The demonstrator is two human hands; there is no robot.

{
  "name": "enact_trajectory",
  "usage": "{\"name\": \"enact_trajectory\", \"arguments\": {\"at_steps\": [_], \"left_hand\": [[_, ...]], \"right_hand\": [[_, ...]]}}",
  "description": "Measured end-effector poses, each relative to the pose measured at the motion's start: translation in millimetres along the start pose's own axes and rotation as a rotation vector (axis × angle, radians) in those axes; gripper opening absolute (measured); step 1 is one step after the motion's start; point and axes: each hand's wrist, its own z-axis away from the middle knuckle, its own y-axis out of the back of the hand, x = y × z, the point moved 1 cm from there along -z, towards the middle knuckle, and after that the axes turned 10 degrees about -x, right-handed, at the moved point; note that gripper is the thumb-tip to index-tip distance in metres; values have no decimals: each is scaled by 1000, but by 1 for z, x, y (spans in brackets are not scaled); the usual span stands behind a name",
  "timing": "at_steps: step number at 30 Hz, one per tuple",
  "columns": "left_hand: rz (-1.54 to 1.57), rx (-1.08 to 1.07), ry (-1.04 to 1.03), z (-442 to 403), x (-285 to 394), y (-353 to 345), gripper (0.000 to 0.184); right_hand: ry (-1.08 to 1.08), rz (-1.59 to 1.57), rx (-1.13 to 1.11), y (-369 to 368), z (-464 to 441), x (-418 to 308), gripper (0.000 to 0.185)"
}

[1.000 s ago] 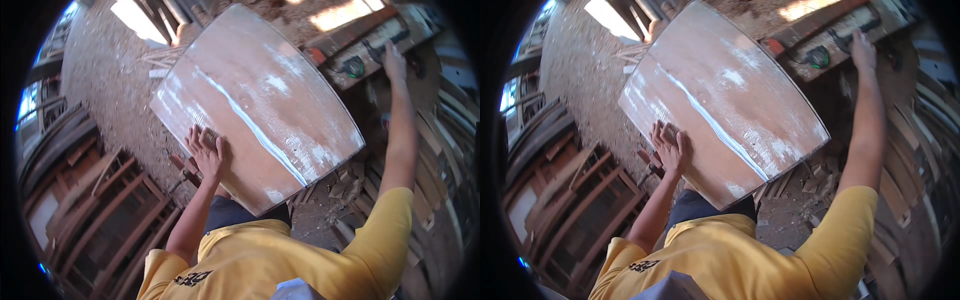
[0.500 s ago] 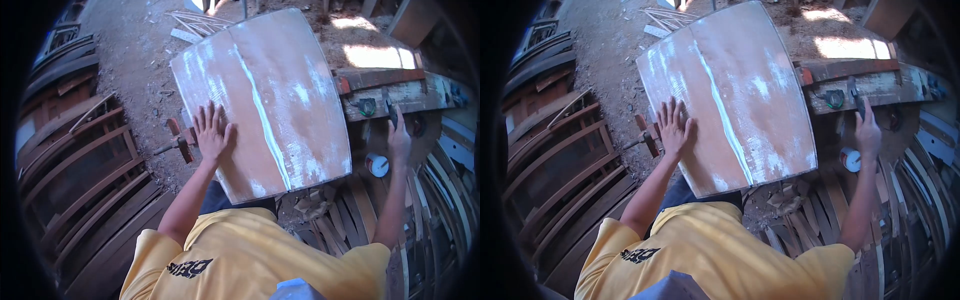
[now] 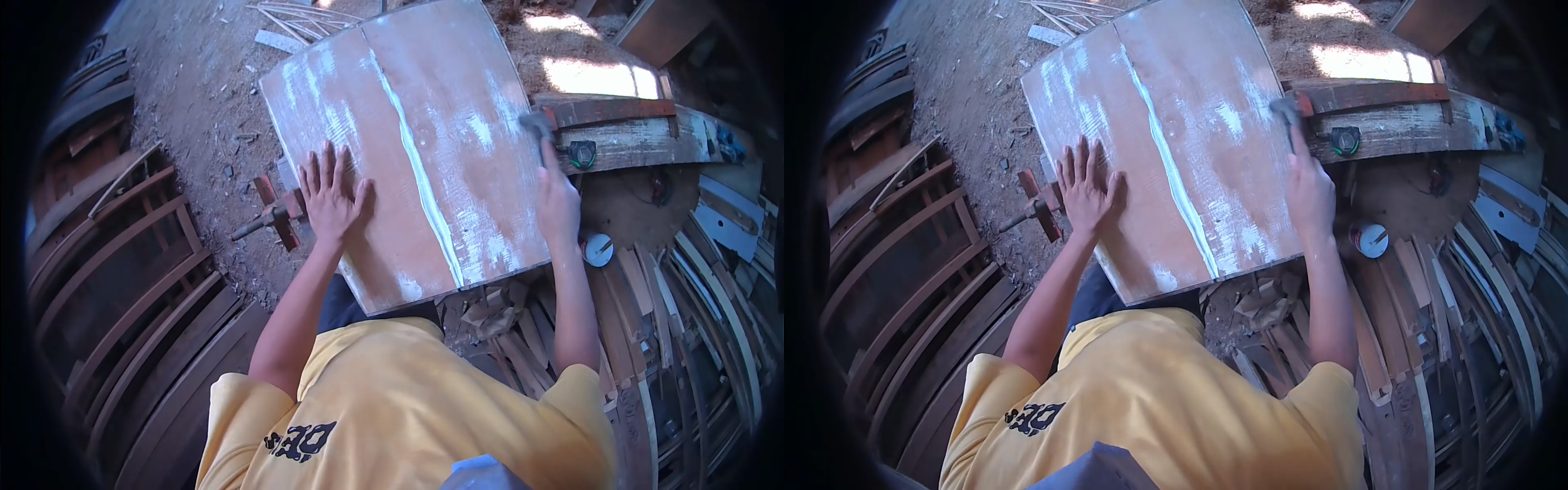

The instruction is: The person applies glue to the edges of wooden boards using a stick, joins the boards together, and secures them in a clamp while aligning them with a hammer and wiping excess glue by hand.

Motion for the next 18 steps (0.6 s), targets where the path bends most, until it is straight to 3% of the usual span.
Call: {"name": "enact_trajectory", "arguments": {"at_steps": [5, 7, 8, 9, 11, 15, 17, 18], "left_hand": [[33, 14, -2, 0, 4, 3, 73], [22, 9, 17, -4, 2, 2, 73], [20, 6, 16, -2, 0, 0, 74], [20, 2, 7, 0, 0, -1, 74], [35, -15, 10, 4, 4, 0, 75], [16, 1, 12, 5, 0, -3, 75], [38, 3, 12, 0, 0, -1, 76], [43, 15, -3, 1, -1, 0, 75]], "right_hand": [[-72, 51, -84, 15, 3, -10, 54], [-11, -75, 126, 16, 2, -17, 56], [145, -57, 293, 7, 3, -15, 56], [140, -61, 287, -3, 1, -11, 56], [-161, 160, -37, -13, -5, -10, 56], [-126, 101, -60, 7, -2, -22, 59], [-100, -46, 96, -14, -2, -12, 61], [-142, 199, -4, -25, -6, -8, 60]]}}
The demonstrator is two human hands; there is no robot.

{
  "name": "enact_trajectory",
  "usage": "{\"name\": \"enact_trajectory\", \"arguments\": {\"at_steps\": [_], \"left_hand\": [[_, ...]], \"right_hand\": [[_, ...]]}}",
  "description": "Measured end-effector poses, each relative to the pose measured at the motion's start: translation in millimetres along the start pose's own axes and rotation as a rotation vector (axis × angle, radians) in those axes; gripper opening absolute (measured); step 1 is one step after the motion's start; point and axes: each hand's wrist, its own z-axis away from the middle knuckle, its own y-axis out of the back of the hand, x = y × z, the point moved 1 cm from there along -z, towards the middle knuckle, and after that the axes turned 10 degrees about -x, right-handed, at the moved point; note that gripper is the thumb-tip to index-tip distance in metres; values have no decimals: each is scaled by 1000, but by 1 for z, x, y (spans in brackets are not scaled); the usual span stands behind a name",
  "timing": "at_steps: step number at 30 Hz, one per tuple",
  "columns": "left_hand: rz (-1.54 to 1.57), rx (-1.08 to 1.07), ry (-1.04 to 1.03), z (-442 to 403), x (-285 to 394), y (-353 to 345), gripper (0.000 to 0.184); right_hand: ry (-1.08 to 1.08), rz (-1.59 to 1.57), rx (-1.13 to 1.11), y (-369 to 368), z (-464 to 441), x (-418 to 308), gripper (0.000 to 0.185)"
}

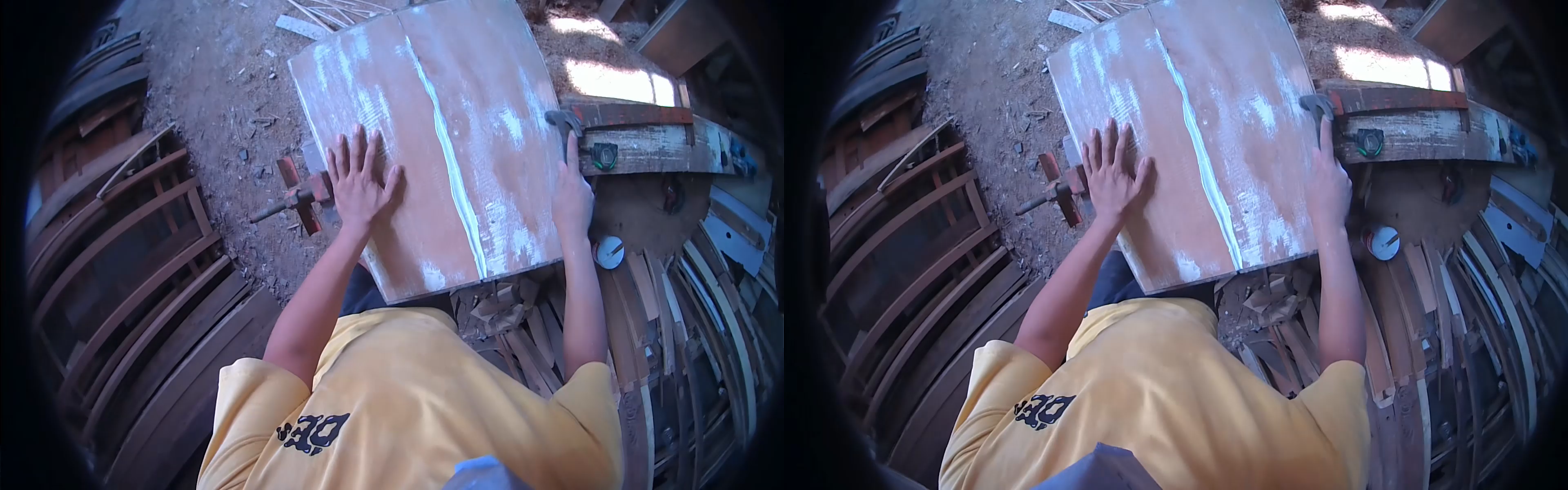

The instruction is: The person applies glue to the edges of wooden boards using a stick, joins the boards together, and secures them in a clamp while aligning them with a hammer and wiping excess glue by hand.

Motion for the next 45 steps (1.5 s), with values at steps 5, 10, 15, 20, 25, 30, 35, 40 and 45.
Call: {"name": "enact_trajectory", "arguments": {"at_steps": [5, 10, 15, 20, 25, 30, 35, 40, 45], "left_hand": [[-18, -3, 4, 0, 0, -1, 73], [-1, 25, 1, -3, -1, -1, 70], [123, 63, -66, 5, -11, -3, 68], [544, 245, -347, 69, -60, 56, 57], [446, 247, 158, 111, -196, 59, 44], [845, -233, 736, 95, -337, -4, 56], [1935, -689, 1052, 66, -332, -2, 64], [1812, -856, 1029, 40, -346, -17, 43], [1531, -1028, 948, 30, -361, -37, 26]], "right_hand": [[-38, -82, -6, 25, 5, -19, 65], [-96, -75, 49, 18, 6, -33, 57], [67, -303, 218, 11, 67, -101, 57], [151, -510, 101, -37, 145, -197, 63], [332, -340, 97, -114, 161, -269, 60], [240, -165, -74, -115, 160, -297, 66], [160, -125, -39, -135, 162, -287, 65], [-38, -383, 47, -66, 139, -256, 59], [-209, -388, 388, -8, 66, -182, 58]]}}
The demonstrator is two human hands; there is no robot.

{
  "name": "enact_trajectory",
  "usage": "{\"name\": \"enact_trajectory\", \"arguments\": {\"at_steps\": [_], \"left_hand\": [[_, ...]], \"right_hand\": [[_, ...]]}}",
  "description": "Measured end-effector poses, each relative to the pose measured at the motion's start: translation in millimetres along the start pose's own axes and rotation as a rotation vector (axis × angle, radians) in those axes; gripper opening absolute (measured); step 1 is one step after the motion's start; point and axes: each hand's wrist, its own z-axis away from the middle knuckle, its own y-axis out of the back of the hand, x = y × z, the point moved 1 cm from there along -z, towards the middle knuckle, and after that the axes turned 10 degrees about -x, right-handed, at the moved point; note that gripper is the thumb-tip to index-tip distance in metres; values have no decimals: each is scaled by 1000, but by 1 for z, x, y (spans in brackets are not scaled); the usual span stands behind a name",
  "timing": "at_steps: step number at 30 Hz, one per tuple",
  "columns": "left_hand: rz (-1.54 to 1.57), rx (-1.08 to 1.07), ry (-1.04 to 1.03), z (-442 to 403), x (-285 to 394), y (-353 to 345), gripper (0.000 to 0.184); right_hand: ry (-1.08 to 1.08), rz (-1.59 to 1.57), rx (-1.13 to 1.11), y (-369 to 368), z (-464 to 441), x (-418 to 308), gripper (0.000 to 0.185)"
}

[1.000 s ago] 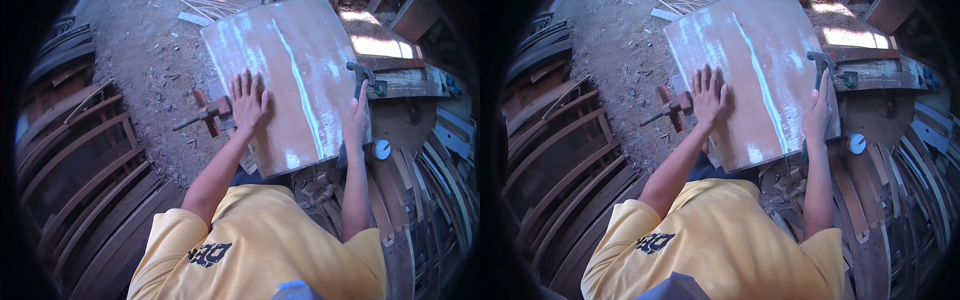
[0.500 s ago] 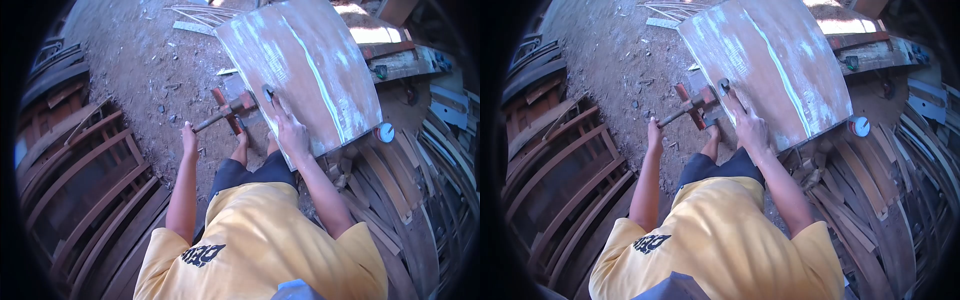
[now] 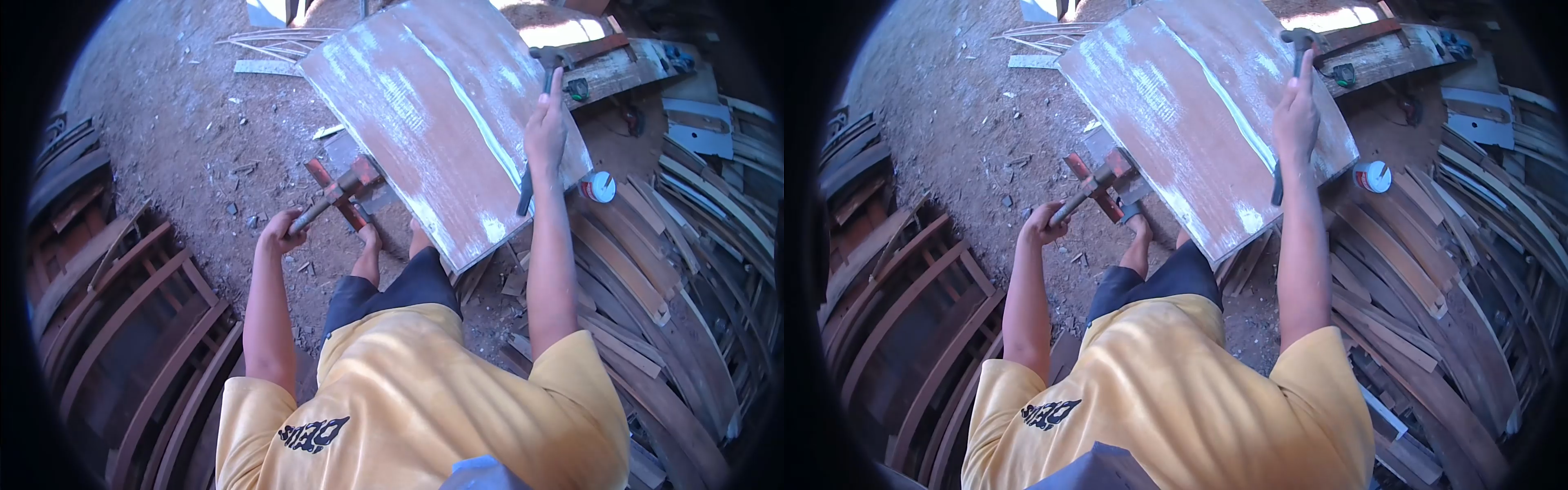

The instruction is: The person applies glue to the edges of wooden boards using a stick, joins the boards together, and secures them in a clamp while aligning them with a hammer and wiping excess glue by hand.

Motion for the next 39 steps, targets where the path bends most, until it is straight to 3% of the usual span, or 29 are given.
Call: {"name": "enact_trajectory", "arguments": {"at_steps": [3, 4, 5, 6, 7, 10, 12, 13, 15, 17, 19, 21, 22, 24, 26, 27, 28, 30, 34, 36, 37, 39], "left_hand": [[-199, 123, 55, 10, 7, -13, 22], [-208, 118, 52, 13, 12, -19, 22], [-419, 159, -12, 17, 14, -23, 22], [-629, 205, -68, 23, 13, -24, 24], [-631, 209, -50, 15, 5, -7, 24], [-978, 85, -228, -9, 6, 21, 26], [-705, 208, 1, 8, 23, -11, 24], [-692, 213, -14, 0, 29, -6, 24], [-544, 164, 58, -21, 28, 20, 19], [-478, 169, 33, -34, 35, 18, 18], [-428, 169, 13, -40, 35, 14, 26], [-309, 320, -82, -42, 34, 2, 52], [-302, 325, -82, -39, 30, -2, 52], [-273, 321, -120, -37, 33, -13, 66], [-203, 340, -84, -54, 31, -4, 65], [-210, 354, -110, -57, 32, -3, 63], [-219, 371, -123, -56, 30, -1, 61], [-164, 441, -136, -51, 30, -11, 53], [-154, 392, -119, -70, 28, 11, 37], [-224, 363, -94, -89, 29, 29, 35], [-278, 327, -59, -100, 29, 39, 32], [-329, 291, -19, -102, 27, 41, 29]], "right_hand": [[-83, 211, -73, -20, -37, 63, 58], [-10, 273, -71, -16, -44, 68, 57], [76, 337, -75, -15, -54, 69, 57], [80, 335, -80, -16, -57, 74, 57], [68, 240, 2, -6, -43, 61, 57], [-25, 148, 87, -19, -33, 57, 58], [-90, 325, -104, -28, -46, 74, 60], [-70, 324, -100, -23, -55, 70, 60], [157, 206, 135, -12, -48, 66, 62], [65, 308, 25, -31, -48, 66, 60], [-144, 310, -145, -12, -40, 54, 58], [-9, 244, -59, 1, -50, 52, 60], [84, 183, 12, 5, -45, 54, 61], [65, 208, 63, -9, -42, 53, 63], [-60, 405, -164, -9, -47, 64, 63], [79, 415, -132, -9, -64, 87, 63], [84, 417, -131, -4, -63, 72, 63], [-79, 531, -191, 12, -56, 33, 59], [26, 512, -153, -15, -77, 55, 55], [152, 736, 23, -36, -85, 73, 57], [148, 736, 17, -38, -81, 64, 57], [203, 397, -30, -52, -60, 14, 70]]}}
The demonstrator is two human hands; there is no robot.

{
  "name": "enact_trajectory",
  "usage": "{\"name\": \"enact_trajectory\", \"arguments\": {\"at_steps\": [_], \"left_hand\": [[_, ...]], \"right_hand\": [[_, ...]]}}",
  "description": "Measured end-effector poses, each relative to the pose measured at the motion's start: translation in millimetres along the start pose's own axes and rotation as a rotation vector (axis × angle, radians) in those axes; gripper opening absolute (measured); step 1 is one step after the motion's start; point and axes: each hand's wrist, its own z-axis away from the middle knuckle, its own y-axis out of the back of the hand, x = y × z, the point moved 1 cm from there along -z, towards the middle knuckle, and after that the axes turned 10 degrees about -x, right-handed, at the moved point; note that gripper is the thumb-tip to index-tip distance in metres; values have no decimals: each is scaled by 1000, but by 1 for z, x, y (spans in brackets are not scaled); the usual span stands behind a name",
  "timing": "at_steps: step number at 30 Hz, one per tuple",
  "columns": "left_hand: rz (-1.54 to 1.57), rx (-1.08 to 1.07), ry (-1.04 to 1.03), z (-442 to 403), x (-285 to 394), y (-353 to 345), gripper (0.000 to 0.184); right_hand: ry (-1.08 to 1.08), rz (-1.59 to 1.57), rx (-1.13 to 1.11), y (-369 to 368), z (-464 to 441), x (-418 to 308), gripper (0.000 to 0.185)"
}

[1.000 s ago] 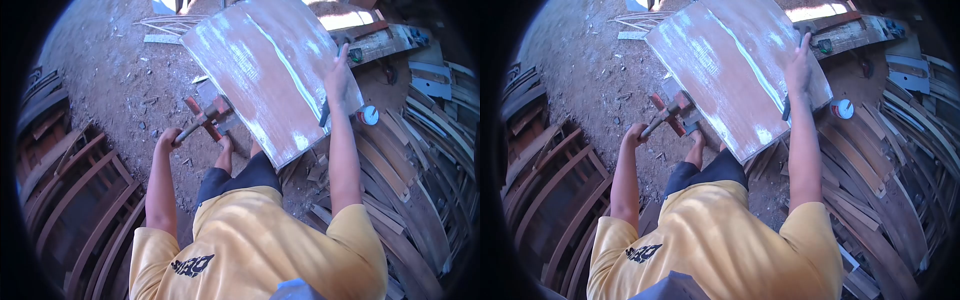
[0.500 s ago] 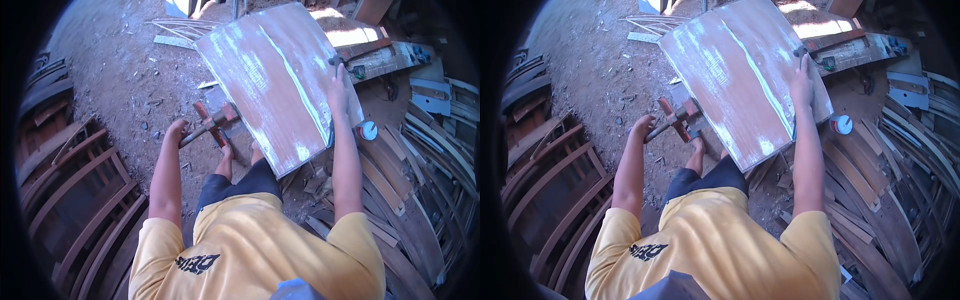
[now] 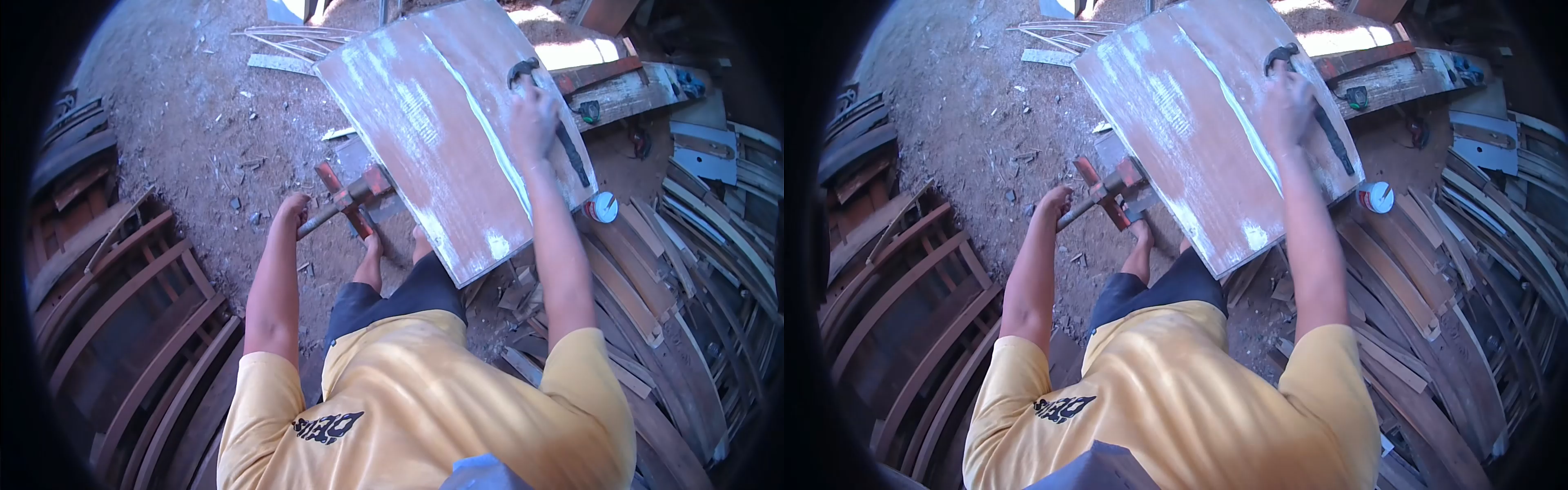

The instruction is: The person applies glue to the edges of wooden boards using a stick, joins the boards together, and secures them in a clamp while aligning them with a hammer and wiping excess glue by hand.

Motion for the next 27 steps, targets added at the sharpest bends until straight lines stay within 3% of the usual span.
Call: {"name": "enact_trajectory", "arguments": {"at_steps": [2, 4, 5, 7, 9, 10, 13, 15, 17, 19, 27], "left_hand": [[84, 132, -10, 23, 10, -17, 32], [143, 157, 82, 38, 27, -22, 36], [203, 187, 173, 43, 34, -25, 40], [264, 284, 204, 46, 36, -32, 45], [428, 117, 230, 42, 30, -25, 41], [428, 116, 236, 40, 31, -26, 41], [436, 102, 249, 30, 27, -27, 40], [403, 139, -102, 21, 29, -18, 29], [447, 158, -50, 47, 47, -11, 31], [504, 275, -410, 96, 61, -21, 36], [492, 414, -774, 133, 66, -24, 33]], "right_hand": [[114, 89, 55, -13, 29, -58, 84], [32, 4, -97, -23, 45, -99, 127], [30, 7, -99, -22, 44, -98, 127], [-152, 61, -230, -19, 40, -95, 148], [-216, 134, -364, -6, 31, -72, 152], [-284, 204, -495, -1, 28, -64, 157], [-292, 183, -601, 0, 34, -63, 154], [-299, 176, -593, -3, 29, -62, 154], [-314, 158, -586, -6, 31, -63, 153], [-300, 221, -584, -1, 30, -63, 153], [-291, 240, -574, 1, 26, -64, 153]]}}
